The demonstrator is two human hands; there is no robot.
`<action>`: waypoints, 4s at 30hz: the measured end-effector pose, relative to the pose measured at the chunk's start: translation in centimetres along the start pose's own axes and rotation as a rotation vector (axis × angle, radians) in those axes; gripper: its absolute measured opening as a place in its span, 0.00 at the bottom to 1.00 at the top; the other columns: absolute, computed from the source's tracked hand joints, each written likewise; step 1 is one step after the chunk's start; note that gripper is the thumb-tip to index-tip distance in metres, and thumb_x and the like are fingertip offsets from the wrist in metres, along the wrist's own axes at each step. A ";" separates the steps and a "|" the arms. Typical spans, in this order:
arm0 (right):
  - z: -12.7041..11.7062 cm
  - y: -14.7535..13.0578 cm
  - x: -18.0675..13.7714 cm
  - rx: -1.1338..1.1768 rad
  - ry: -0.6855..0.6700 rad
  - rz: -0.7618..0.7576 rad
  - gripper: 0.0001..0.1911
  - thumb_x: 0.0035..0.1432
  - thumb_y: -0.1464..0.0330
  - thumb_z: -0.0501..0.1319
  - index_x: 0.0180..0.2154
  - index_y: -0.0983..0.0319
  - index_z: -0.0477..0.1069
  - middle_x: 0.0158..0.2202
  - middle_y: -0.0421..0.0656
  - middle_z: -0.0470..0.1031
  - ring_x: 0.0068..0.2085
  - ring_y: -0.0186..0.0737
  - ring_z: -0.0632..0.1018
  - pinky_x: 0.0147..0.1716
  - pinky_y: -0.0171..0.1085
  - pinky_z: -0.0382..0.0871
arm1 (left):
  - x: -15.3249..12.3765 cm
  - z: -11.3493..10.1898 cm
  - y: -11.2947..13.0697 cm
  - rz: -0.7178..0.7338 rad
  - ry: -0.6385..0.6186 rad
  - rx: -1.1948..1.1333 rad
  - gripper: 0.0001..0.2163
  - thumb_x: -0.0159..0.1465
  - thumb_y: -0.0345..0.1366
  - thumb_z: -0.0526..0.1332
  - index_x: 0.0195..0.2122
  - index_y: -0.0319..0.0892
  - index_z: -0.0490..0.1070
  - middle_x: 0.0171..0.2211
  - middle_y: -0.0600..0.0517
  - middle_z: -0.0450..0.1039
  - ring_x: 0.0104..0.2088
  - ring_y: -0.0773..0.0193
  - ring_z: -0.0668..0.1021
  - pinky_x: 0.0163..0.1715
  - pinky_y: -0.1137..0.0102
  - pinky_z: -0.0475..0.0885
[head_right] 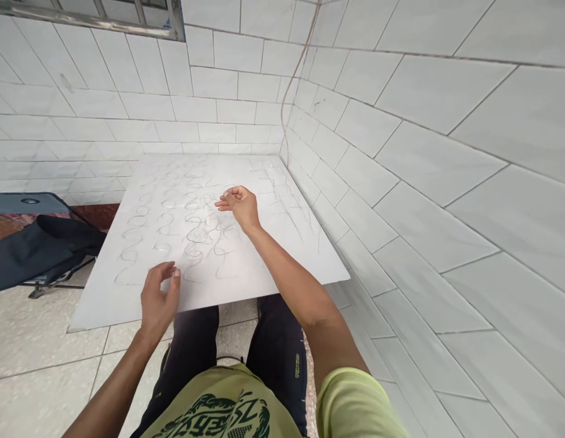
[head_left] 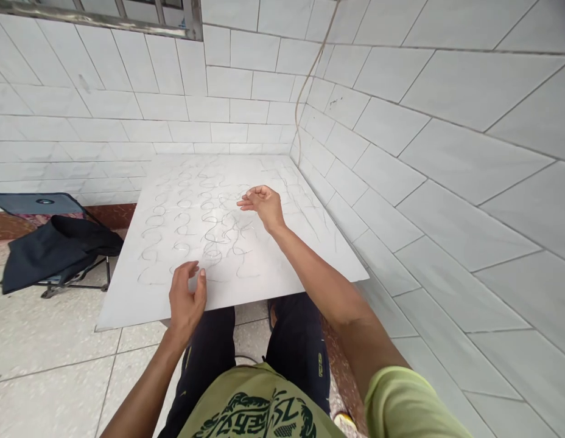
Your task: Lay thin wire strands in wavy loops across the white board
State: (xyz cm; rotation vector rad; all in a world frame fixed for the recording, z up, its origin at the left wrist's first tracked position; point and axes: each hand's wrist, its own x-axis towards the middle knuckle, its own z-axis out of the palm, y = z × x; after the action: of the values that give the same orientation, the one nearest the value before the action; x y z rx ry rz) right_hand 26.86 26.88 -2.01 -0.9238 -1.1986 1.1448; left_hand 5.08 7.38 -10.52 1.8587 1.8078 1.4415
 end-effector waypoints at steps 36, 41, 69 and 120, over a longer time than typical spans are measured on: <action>3.2 0.7 -19.5 0.464 -0.126 0.278 0.14 0.56 0.59 0.74 0.34 0.57 0.72 0.33 0.40 0.81 0.33 0.42 0.86 0.31 0.37 0.80 | 2.7 -6.3 5.6 -0.594 -0.640 -1.230 0.13 0.64 0.40 0.71 0.41 0.32 0.82 0.19 0.60 0.55 0.21 0.73 0.62 0.26 0.72 0.67; 3.2 0.9 -19.4 0.492 -0.123 0.300 0.15 0.55 0.58 0.74 0.33 0.57 0.71 0.34 0.40 0.81 0.37 0.44 0.86 0.35 0.39 0.82 | 2.9 -5.9 5.3 -0.596 -0.640 -1.222 0.12 0.62 0.38 0.72 0.40 0.33 0.82 0.17 0.60 0.57 0.20 0.73 0.62 0.25 0.72 0.68; -0.8 0.6 -14.1 -1.086 -0.825 -1.183 0.16 0.72 0.78 0.54 0.54 0.61 0.72 0.68 0.46 0.67 0.75 0.43 0.55 0.74 0.55 0.53 | 1.3 -7.2 4.0 -0.701 -0.887 -1.278 0.06 0.65 0.31 0.66 0.36 0.33 0.80 0.14 0.61 0.54 0.14 0.74 0.59 0.19 0.75 0.68; 1.1 2.5 -20.0 -0.941 -0.696 -0.669 0.16 0.75 0.73 0.48 0.59 0.66 0.66 0.41 0.50 0.78 0.40 0.43 0.79 0.40 0.42 0.76 | -1.2 -4.8 3.2 -0.719 -0.794 -1.283 0.08 0.65 0.34 0.68 0.39 0.32 0.80 0.13 0.62 0.56 0.12 0.75 0.61 0.19 0.74 0.71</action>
State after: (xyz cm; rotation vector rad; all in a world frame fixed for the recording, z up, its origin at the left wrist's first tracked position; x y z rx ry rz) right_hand 25.51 7.81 -8.47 -0.6632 -2.4936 0.2865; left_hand 4.02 3.30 -6.40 0.7468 0.6479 0.9123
